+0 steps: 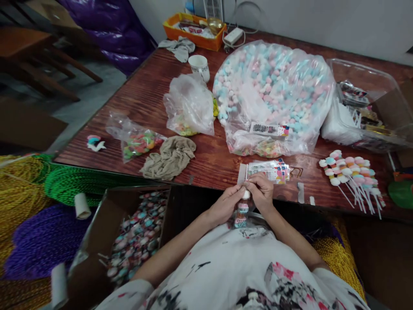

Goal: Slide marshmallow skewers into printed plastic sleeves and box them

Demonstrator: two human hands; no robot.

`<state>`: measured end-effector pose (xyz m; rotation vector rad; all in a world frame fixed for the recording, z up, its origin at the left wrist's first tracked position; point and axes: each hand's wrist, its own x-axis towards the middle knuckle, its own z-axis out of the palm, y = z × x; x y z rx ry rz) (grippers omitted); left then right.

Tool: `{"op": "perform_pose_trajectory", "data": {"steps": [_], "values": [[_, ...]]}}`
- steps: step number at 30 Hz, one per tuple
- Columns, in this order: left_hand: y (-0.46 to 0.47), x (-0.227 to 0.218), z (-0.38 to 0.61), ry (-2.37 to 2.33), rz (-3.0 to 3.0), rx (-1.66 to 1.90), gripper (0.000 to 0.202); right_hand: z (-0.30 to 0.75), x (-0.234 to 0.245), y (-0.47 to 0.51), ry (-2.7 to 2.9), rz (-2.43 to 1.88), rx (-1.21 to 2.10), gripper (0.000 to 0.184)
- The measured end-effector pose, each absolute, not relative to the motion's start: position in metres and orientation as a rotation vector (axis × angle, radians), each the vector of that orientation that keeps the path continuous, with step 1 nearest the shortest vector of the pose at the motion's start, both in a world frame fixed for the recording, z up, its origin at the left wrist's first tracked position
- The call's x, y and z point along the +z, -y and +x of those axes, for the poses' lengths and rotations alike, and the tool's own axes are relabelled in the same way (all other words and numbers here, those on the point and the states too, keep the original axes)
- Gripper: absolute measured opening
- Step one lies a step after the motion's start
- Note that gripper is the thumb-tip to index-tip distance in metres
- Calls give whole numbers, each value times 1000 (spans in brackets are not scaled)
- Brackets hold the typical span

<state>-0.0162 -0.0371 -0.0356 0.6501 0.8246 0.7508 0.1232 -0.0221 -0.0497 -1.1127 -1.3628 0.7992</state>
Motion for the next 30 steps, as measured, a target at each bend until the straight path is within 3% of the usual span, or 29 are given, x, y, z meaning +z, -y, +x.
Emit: {"op": "perform_pose_trajectory", "data": {"steps": [7,9,13,18,22,27,30], "values": [[22,-25,-27,-879,752,652,31,122,-49,10,1302,-1119,1034,21],[17,-20,-31,-897,747,624,28,132,-39,9,1450,-1155,829,10],[10,-11,-37,-835,754,505,28,161,-15,12,2085,-1061,200,36],[8,-9,-42,-627,813,108,39,177,-9,20,2534,-667,-142,21],[4,-5,-40,-584,1081,-70,41,178,-21,28,2584,-692,25,14],[6,6,-23,-850,2063,89,30,177,-26,39,2399,-1250,631,23],[5,5,-12,-982,2182,202,27,181,-15,41,2316,-1391,554,22]]}}
